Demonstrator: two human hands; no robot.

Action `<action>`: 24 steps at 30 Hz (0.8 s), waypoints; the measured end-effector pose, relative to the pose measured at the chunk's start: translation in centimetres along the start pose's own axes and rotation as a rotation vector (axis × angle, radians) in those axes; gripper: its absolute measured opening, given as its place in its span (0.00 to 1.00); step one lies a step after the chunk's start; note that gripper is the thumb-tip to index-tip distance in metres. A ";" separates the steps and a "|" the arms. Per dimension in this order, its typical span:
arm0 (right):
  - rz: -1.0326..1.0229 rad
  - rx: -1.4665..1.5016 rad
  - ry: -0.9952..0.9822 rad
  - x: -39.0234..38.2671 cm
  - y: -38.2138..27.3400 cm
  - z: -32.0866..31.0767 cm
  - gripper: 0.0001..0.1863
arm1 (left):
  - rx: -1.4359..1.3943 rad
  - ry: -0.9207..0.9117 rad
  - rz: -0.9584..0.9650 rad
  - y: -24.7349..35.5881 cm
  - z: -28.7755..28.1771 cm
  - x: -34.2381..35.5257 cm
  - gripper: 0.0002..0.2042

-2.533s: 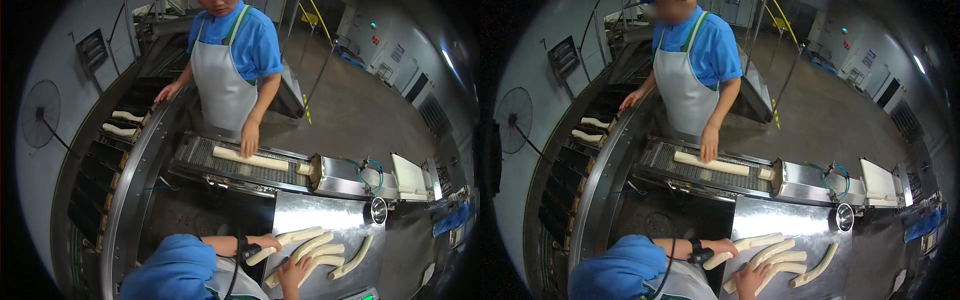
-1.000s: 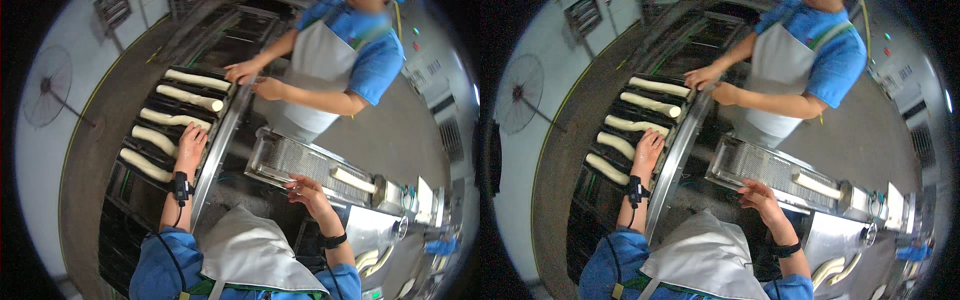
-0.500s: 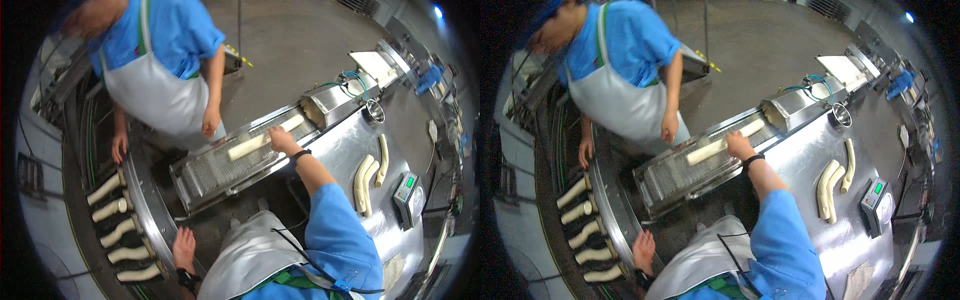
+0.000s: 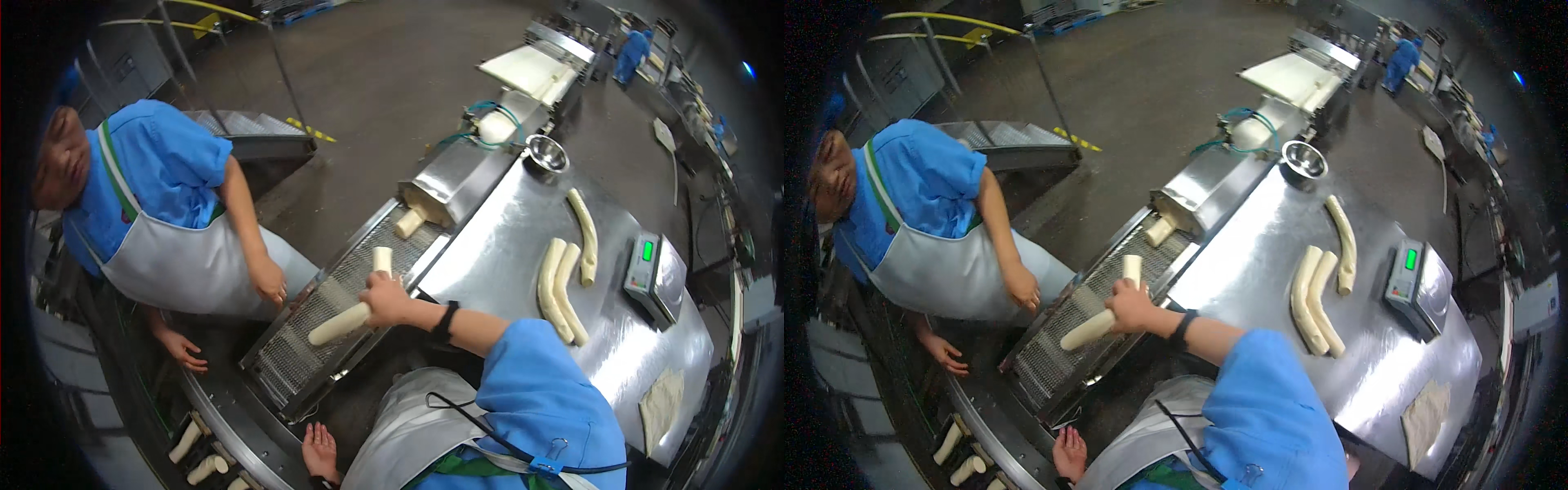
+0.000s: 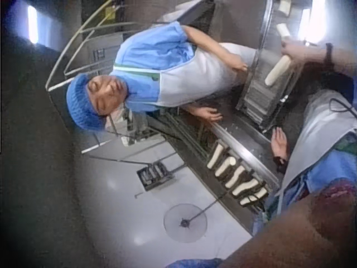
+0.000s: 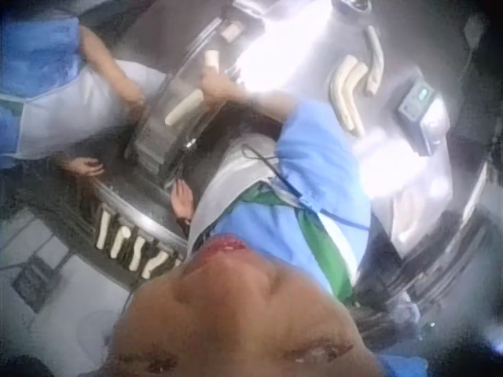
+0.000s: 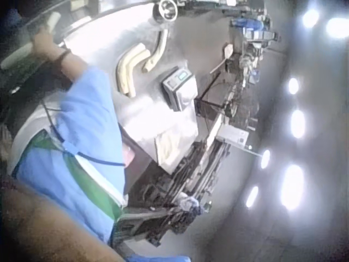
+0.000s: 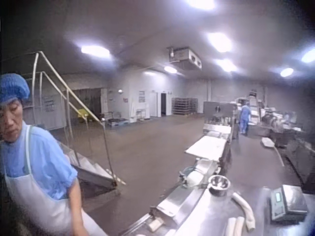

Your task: Weigh long pieces of dough on a digital scale and place them onto a conveyor or baking trays.

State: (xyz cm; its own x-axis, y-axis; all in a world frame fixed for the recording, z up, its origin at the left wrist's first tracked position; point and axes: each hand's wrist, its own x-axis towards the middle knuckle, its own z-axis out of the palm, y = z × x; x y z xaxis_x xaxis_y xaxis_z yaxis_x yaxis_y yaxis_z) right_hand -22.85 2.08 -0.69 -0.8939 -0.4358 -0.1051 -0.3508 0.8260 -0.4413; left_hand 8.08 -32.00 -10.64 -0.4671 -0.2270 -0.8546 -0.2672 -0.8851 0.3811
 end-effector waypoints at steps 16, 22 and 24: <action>0.835 0.891 1.296 -44.8 28.6 -28.3 0.25 | 0.471 -0.101 -0.127 -7.6 11.0 4.0 0.13; 1.139 0.173 1.557 -56.5 43.5 -26.3 0.21 | 0.486 -0.017 -0.377 -14.3 11.3 3.4 0.10; 1.191 -0.048 1.379 -59.5 46.5 -23.0 0.25 | 0.563 -0.035 -0.311 -16.6 12.5 2.1 0.11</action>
State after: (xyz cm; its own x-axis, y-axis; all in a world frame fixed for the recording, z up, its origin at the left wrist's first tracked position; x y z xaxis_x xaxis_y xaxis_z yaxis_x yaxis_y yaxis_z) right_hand 7.58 74.66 5.50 -0.2014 0.8803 0.4296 0.5898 0.4591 -0.6643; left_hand 1.03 -12.71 -14.34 -0.3215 0.0280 -0.9465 -0.7918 -0.5562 0.2525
